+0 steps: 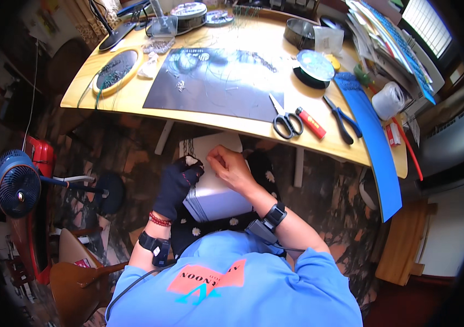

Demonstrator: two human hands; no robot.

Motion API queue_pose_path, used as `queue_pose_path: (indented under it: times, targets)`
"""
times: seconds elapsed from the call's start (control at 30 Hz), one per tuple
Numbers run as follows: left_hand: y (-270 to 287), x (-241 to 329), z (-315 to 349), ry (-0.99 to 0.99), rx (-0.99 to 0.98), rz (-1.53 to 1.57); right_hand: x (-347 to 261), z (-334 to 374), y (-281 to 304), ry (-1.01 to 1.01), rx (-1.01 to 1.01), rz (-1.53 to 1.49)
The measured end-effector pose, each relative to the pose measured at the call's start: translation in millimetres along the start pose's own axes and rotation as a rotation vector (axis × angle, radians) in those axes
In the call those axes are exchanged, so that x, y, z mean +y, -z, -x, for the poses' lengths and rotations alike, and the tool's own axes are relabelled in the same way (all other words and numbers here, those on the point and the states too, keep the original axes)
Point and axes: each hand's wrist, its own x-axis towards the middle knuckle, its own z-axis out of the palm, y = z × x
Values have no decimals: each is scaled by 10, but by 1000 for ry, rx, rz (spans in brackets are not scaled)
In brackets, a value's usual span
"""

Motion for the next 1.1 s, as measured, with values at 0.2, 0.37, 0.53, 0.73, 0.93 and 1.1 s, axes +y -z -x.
queue_pose_path:
  times: [0.2, 0.37, 0.53, 0.73, 0.93, 1.1]
  targets:
    - [-57, -120, -118, -22, 68, 55, 341, -167, 17, -28, -3, -79]
    - [-12, -266, -108, -103, 135, 109, 353, -209, -61, -35, -42, -23]
    - [31, -153, -94, -83, 116, 121, 218, -218, -23, -15, -72, 92]
    - [141, -236, -38, -99, 104, 190, -1030, -411, -212, 37, -327, 199]
    - [305, 13, 28, -198, 219, -186, -1717, -1725, -486, 674, -186, 465]
    - [404, 21, -27, -216, 164, -200, -1915, -2712, -804, 923, -61, 858]
